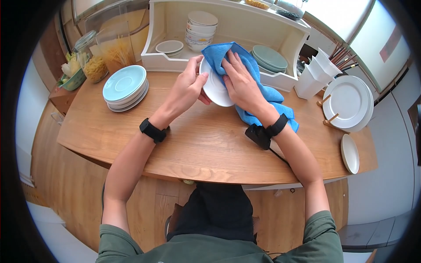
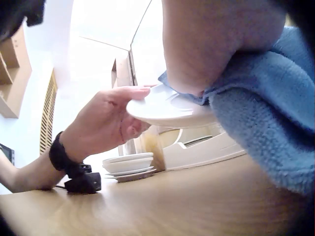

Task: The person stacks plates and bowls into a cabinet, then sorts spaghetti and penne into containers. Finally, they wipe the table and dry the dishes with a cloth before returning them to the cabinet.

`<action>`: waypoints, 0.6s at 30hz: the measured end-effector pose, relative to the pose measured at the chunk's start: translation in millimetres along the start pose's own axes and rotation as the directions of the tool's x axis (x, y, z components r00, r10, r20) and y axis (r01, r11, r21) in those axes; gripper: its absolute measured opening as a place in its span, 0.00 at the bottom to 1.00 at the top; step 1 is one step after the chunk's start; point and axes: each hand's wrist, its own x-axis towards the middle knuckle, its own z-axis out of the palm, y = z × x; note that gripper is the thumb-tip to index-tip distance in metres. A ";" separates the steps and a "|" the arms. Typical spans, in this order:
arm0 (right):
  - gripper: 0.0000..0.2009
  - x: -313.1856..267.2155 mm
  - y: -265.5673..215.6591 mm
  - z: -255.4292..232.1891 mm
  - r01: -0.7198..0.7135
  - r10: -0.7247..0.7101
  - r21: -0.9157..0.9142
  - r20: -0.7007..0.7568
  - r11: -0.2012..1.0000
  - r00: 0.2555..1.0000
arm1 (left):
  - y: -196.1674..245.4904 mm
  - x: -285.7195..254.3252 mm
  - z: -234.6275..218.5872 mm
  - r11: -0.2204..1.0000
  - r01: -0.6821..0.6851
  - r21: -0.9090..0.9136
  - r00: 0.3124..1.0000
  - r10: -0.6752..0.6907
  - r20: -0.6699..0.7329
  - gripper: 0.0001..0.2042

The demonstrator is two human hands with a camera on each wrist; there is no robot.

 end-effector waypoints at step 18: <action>0.19 5.6 -30.8 -15.2 0.095 -0.194 0.390 0.223 0.916 0.955 | -3.4 5.7 -7.2 0.997 -0.066 -0.049 0.962 0.051 -0.268 0.19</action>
